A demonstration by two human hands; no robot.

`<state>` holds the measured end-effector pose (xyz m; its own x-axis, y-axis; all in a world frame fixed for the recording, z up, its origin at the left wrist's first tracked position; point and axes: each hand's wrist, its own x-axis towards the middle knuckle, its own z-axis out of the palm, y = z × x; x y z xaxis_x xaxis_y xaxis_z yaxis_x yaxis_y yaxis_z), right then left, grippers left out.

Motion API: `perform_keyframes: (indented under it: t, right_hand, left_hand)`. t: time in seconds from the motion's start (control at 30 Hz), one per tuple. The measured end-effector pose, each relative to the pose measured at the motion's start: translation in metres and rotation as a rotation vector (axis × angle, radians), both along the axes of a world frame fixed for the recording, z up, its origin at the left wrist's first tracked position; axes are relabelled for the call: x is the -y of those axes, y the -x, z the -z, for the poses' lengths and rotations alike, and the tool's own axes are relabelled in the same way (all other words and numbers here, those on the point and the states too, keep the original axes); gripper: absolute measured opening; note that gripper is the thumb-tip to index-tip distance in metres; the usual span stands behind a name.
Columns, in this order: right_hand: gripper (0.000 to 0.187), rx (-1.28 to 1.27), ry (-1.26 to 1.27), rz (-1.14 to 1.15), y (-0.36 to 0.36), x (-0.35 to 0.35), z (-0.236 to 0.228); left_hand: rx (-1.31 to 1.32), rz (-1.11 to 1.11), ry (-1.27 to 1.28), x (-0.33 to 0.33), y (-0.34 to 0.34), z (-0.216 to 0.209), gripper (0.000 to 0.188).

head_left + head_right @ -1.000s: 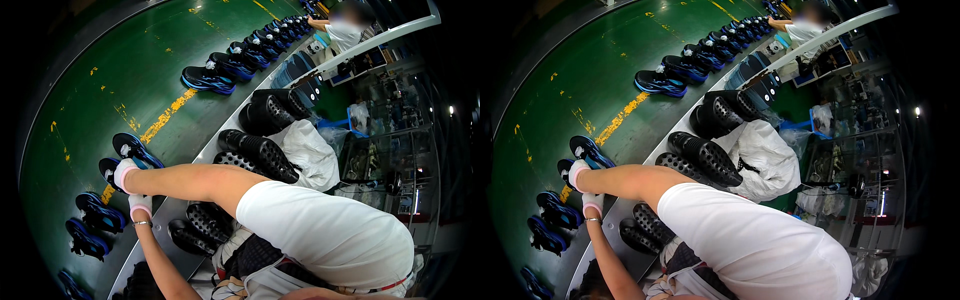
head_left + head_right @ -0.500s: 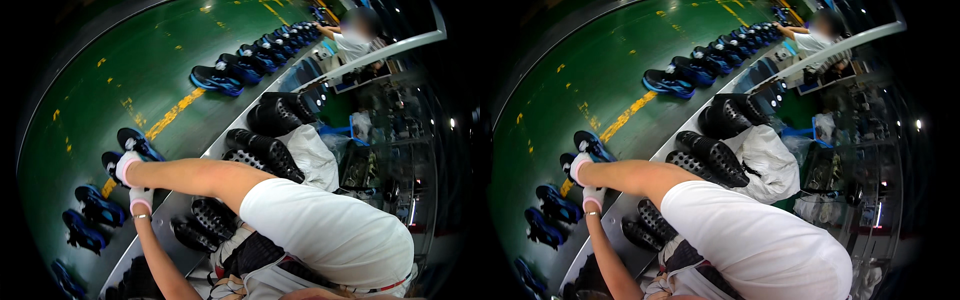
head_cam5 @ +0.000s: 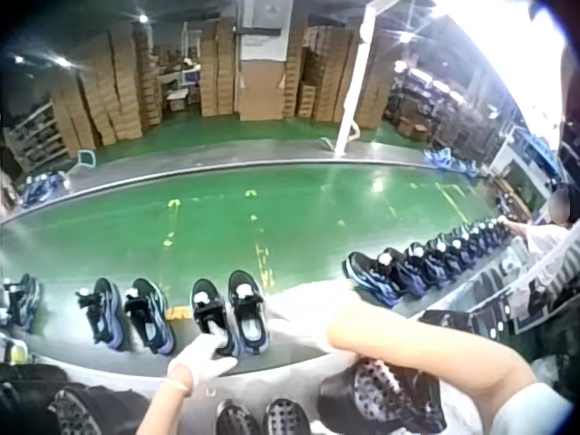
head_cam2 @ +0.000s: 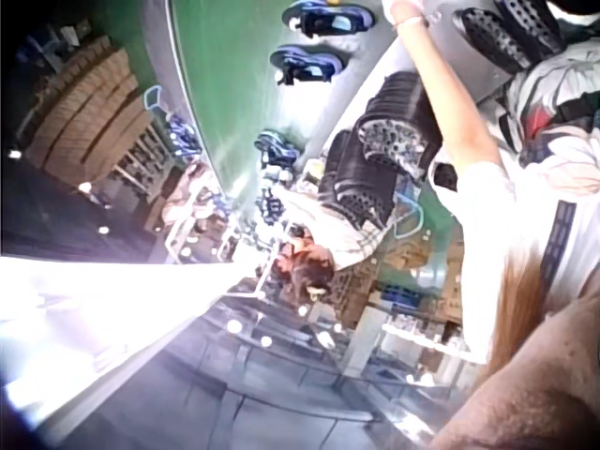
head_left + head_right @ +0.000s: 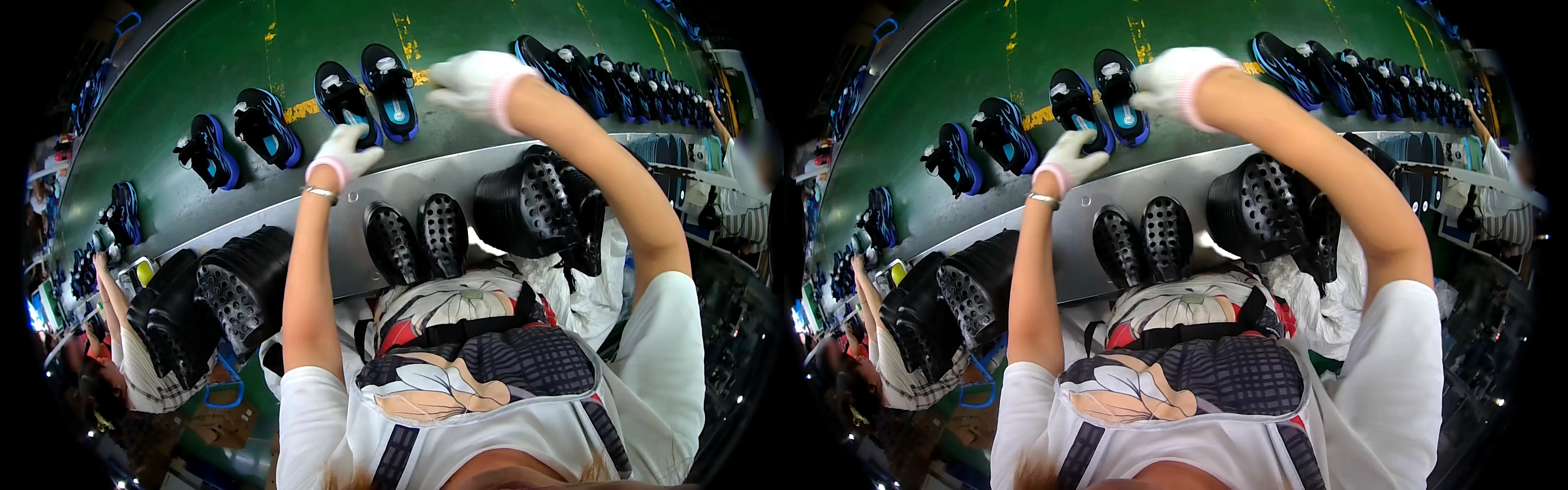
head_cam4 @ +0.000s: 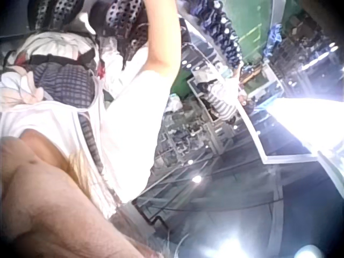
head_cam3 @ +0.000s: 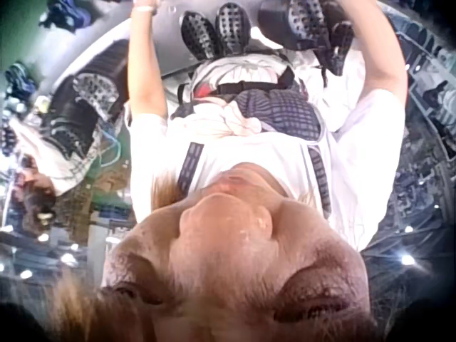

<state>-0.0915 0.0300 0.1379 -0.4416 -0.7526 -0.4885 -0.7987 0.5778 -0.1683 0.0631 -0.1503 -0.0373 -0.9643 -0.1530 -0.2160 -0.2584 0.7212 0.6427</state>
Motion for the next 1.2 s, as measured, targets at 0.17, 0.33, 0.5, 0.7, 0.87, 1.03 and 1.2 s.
perform_keyframes:
  t: [0.17, 0.33, 0.5, 0.7, 0.87, 1.03, 1.2]
  right_hand:
    - [0.028, -0.088, 0.309, 0.174, -0.015, -0.132, -0.037]
    - [0.022, -0.105, 0.387, 0.486, -0.048, -0.197, -0.058]
    - [0.020, -0.168, 0.403, 0.783, -0.073, -0.243, -0.058]
    - [0.021, -0.110, 0.433, 0.903, -0.082, -0.253, -0.045]
    - [0.019, -0.047, 0.480, 0.990, -0.087, -0.261, -0.047]
    - [0.018, -0.066, 0.490, 0.955, -0.091, -0.263, -0.041]
    - [0.018, -0.091, 0.517, 0.930, -0.098, -0.260, -0.038]
  left_hand:
    - [-0.107, -0.466, 0.131, 0.027, 0.018, 0.001, 0.061]
    - [0.157, -0.384, -0.242, 0.055, 0.045, 0.037, 0.058]
    - [0.316, -0.426, -0.137, 0.057, 0.062, 0.037, 0.049]
    - [0.345, -0.358, 0.270, 0.065, 0.061, 0.054, 0.050]
    - [0.433, -0.414, 0.085, 0.046, 0.065, 0.013, 0.058]
    - [0.353, -0.354, 0.317, 0.063, 0.057, 0.042, 0.056]
    - [0.241, -0.405, 0.368, 0.053, 0.056, 0.053, 0.052]
